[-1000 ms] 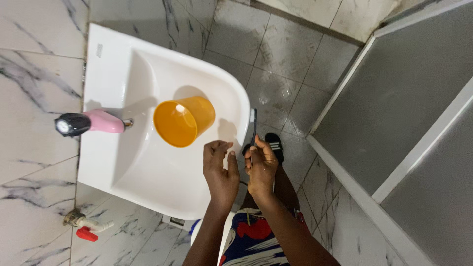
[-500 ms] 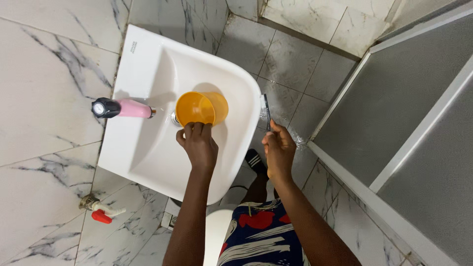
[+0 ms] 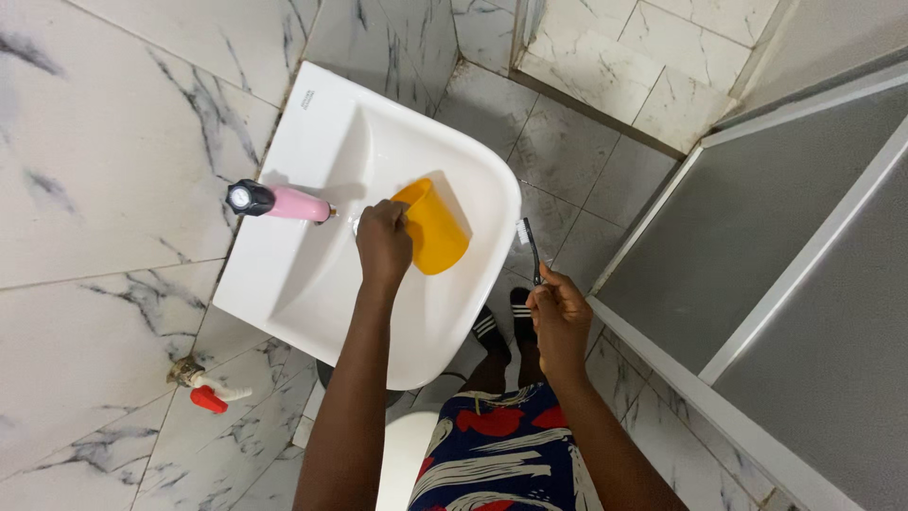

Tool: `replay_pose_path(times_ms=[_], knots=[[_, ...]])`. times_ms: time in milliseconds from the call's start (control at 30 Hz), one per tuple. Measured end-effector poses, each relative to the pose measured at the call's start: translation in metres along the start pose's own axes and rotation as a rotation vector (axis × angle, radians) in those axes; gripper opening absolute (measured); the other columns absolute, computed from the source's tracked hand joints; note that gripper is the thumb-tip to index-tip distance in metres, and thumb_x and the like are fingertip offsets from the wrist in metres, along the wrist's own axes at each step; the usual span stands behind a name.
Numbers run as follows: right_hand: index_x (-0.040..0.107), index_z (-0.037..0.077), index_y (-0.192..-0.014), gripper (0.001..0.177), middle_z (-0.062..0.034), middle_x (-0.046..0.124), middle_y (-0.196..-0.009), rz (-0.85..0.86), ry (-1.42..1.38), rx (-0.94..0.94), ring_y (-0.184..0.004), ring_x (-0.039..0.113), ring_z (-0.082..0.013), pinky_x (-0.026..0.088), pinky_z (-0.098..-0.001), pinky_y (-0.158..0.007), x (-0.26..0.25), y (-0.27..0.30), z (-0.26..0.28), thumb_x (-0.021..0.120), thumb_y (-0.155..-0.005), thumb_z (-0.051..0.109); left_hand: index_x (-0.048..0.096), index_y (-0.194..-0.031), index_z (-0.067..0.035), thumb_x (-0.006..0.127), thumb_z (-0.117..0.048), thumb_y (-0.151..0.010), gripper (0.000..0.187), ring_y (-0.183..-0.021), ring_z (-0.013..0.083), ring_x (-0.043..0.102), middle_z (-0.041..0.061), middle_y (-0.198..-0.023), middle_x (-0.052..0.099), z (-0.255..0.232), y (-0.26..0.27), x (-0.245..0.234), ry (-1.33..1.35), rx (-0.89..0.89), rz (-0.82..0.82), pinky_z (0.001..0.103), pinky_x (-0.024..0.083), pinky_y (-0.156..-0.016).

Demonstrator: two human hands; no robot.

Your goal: The person cleans a toothbrush using a small yellow cup and water from a bathroom sink, rubbing the bristles and handle while rinsing them.

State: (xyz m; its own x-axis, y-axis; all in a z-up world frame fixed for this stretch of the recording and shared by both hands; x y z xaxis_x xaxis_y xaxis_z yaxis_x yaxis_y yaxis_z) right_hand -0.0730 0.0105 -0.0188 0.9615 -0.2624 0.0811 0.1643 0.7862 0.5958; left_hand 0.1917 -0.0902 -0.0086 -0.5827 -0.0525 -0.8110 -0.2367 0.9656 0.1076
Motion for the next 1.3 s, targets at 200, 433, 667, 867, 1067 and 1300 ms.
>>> replay_pose_path(times_ms=[200,433,667,867,1067,1300], knots=[[0.065,0.004,-0.132,0.033,-0.0026,0.065,-0.081,0.059,0.017,-0.071,-0.060,0.052,-0.0024,0.043,-0.0179,-0.050,0.012,0.000,0.010,0.058,-0.101,0.003,0.073,-0.092,0.000,0.053,0.014,-0.075,0.030,-0.083,0.0390,0.057,0.017,-0.086,0.068,-0.012,-0.006,-0.011,-0.045,-0.023,-0.097,0.047,0.047,-0.074],[0.066,0.004,-0.133,0.034,-0.0033,0.064,-0.079,0.146,0.066,-0.094,-0.059,0.048,-0.0029,0.039,-0.0182,-0.050,0.030,0.009,0.028,0.057,-0.100,0.003,0.072,-0.098,0.002,0.057,0.013,-0.079,0.027,-0.095,0.0411,0.059,0.019,-0.098,0.069,-0.039,0.037,-0.038,0.043,0.124,-0.282,0.048,0.048,-0.083],[0.066,0.006,-0.135,0.035,-0.0011,0.067,-0.083,0.209,0.167,-0.072,-0.064,0.053,-0.0017,0.044,-0.0176,-0.054,0.051,0.020,0.047,0.058,-0.100,0.003,0.075,-0.099,0.001,0.061,0.010,-0.073,0.031,-0.094,0.0401,0.059,0.018,-0.095,0.068,-0.033,0.087,-0.052,0.004,-0.021,-0.156,0.047,0.051,-0.083],[0.067,0.008,-0.132,0.035,-0.0010,0.066,-0.077,0.296,0.275,-0.021,-0.055,0.047,-0.0035,0.037,-0.0213,-0.046,0.070,0.016,0.070,0.058,-0.098,0.005,0.074,-0.093,0.002,0.061,0.010,-0.073,0.025,-0.092,0.0387,0.060,0.018,-0.093,0.069,-0.029,0.096,-0.082,-0.048,-0.080,-0.144,0.047,0.051,-0.080],[0.068,0.006,-0.132,0.037,-0.0022,0.064,-0.074,0.421,0.335,-0.004,-0.055,0.045,-0.0025,0.037,-0.0195,-0.047,0.105,-0.019,0.098,0.059,-0.097,0.002,0.072,-0.090,0.001,0.061,0.009,-0.075,0.021,-0.091,0.0378,0.060,0.017,-0.089,0.068,-0.023,0.058,-0.133,-0.007,-0.148,-0.247,0.048,0.050,-0.079],[0.067,0.002,-0.131,0.038,-0.0025,0.065,-0.076,0.726,0.407,-0.123,-0.053,0.044,-0.0029,0.037,-0.0208,-0.046,0.128,-0.099,0.133,0.055,-0.095,-0.003,0.070,-0.090,-0.001,0.058,0.011,-0.071,0.026,-0.086,0.0371,0.059,0.014,-0.087,0.068,-0.025,0.034,-0.156,0.000,-0.244,-0.439,0.047,0.048,-0.077]])
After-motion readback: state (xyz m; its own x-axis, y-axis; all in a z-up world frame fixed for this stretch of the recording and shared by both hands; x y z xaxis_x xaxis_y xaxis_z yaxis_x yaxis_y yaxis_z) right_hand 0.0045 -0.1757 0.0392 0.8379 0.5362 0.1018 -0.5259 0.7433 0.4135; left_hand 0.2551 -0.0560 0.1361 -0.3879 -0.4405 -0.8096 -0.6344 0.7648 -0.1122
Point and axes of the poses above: each hand's wrist, its own y-axis away from the middle knuckle, its own x-axis out of the palm, z = x × y, the point moved 1 cm from there along -y, towards the middle knuckle
